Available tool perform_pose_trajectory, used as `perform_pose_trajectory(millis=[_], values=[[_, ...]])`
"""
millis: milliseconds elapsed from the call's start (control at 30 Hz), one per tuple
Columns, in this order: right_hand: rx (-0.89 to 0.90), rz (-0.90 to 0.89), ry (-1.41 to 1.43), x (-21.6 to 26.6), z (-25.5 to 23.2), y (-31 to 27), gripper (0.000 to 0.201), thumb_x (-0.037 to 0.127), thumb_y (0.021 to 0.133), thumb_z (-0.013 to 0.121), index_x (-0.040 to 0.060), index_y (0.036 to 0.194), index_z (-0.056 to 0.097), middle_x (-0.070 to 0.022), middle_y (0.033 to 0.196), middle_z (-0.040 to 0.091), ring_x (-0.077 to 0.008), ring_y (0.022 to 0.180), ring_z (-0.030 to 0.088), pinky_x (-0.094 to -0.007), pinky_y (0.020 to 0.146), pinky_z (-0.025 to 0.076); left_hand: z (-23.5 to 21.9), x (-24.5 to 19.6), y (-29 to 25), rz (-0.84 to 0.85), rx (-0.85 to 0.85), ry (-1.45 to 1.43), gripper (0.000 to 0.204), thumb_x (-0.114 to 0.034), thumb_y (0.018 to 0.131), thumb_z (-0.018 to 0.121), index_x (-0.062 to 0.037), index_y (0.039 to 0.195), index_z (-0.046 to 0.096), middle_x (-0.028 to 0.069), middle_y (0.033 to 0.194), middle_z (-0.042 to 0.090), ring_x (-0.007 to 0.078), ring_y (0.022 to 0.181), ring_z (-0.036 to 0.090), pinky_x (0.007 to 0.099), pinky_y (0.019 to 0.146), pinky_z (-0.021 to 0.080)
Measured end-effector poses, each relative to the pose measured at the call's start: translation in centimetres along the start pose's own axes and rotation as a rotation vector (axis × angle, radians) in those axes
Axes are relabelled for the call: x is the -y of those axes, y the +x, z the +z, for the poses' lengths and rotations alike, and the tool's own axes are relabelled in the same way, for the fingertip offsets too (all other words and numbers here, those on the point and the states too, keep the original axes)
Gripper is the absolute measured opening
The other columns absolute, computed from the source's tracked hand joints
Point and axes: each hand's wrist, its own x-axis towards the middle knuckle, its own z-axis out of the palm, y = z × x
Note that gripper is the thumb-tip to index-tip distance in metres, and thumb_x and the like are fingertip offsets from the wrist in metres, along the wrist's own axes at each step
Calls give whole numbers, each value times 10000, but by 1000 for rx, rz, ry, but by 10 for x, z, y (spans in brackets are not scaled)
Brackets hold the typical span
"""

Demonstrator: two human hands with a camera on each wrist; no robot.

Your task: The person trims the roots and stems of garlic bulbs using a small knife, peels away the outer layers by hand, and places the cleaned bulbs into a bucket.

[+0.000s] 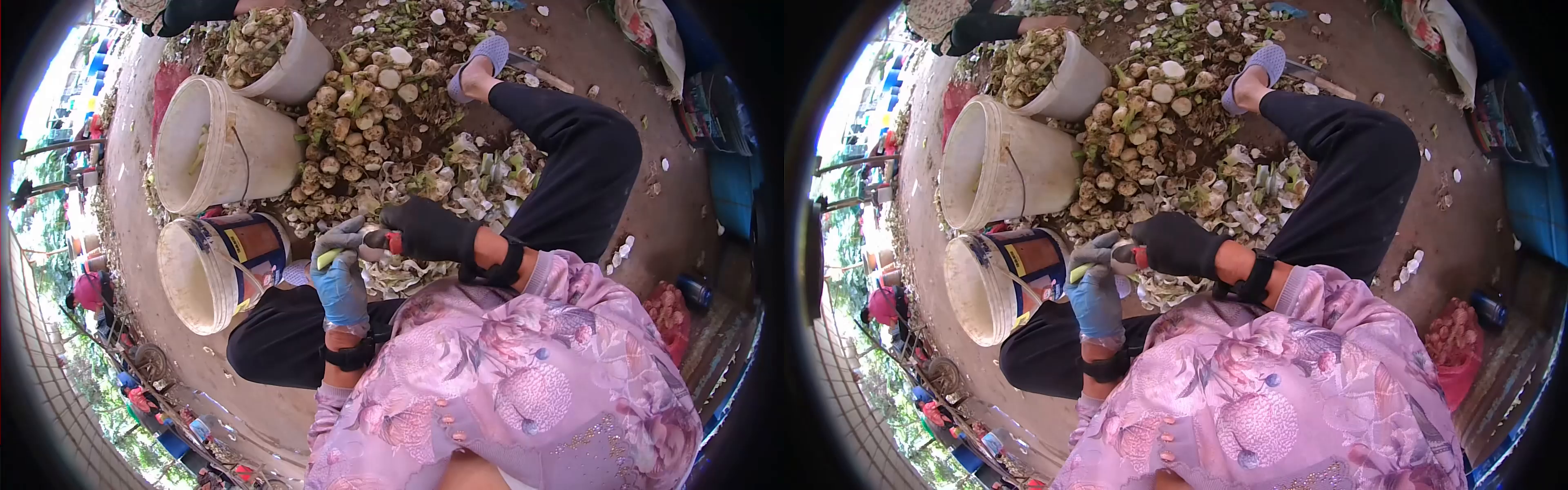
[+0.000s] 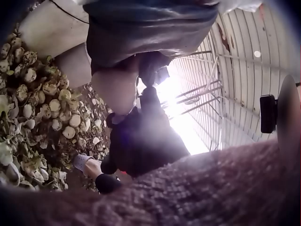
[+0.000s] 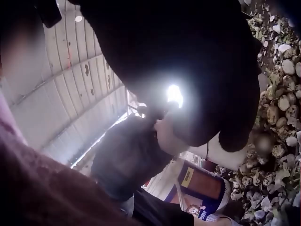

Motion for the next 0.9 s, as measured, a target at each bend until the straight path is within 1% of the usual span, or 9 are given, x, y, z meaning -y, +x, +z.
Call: perform_pose_trajectory(millis=[233, 300, 400, 467, 533, 733, 800, 833, 900], values=[[203, 67, 406, -17, 11, 3, 141, 101, 599, 606, 47, 725, 572, -161, 658, 581, -320, 612, 577, -377, 551, 446, -1, -6, 0, 12, -36, -91, 176, -21, 560, 374, 34, 689, 480, 236, 977, 552, 335, 1010, 516, 401, 964, 350], [81, -95, 410, -61, 20, 3, 172, 93, 583, 616, 46, 744, 572, -140, 647, 580, -284, 584, 573, -359, 546, 444, 0, -8, -1, 29, 36, -180, 115, -42, 613, 367, -1, 689, 443, 217, 1005, 539, 354, 1067, 477, 447, 957, 348], [62, 258, -63, -81, 12, 7, 185, 135, 601, 618, 38, 750, 569, -143, 645, 575, -295, 592, 571, -363, 566, 445, -1, -12, 3, 62, 28, -191, 76, -36, 600, 383, 0, 638, 438, 214, 990, 549, 366, 1079, 477, 446, 957, 356], [-78, -134, 208, -68, 17, 4, 199, 198, 628, 596, 43, 753, 579, -168, 661, 575, -337, 626, 573, -385, 589, 442, -4, -12, -1, 71, 12, -191, 101, -28, 552, 398, 13, 629, 450, 216, 971, 561, 372, 1066, 489, 435, 961, 355], [-13, -87, 183, -19, 5, 2, 189, 199, 651, 577, 36, 745, 576, -176, 659, 571, -348, 631, 569, -388, 596, 439, 0, -13, 1, 328, 205, 574, 101, -31, 546, 401, 19, 608, 463, 211, 956, 570, 373, 1080, 478, 433, 968, 342], [200, -56, 238, -12, 5, 3, 145, 143, 693, 597, 25, 741, 526, -171, 641, 548, -321, 596, 560, -379, 542, 417, 5, -15, 2, 67, 130, 126, 123, -80, 585, 392, 18, 603, 464, 216, 954, 568, 364, 1084, 476, 445, 973, 320], [329, 383, 731, -16, -2, 0, 233, 236, 707, 564, 8, 754, 587, -197, 679, 578, -365, 649, 578, -418, 592, 455, 3, -11, 4, 115, 108, 45, 135, -94, 606, 379, 12, 622, 461, 224, 955, 562, 360, 1059, 495, 446, 962, 339], [329, 380, 728, -33, 1, 0, 233, 236, 707, 564, 8, 754, 587, -197, 679, 578, -365, 649, 578, -418, 592, 455, 3, -12, 5, 119, 109, 45, 135, -94, 606, 379, 12, 622, 461, 224, 955, 562, 360, 1059, 495, 446, 962, 339], [210, 250, -206, -86, 23, 1, 200, 163, 681, 544, 14, 806, 588, -199, 758, 594, -371, 720, 581, -406, 644, 466, 2, -17, 11, 122, 17, -169, 85, -77, 630, 367, -10, 647, 416, 227, 1018, 541, 373, 1074, 482, 470, 943, 373]])
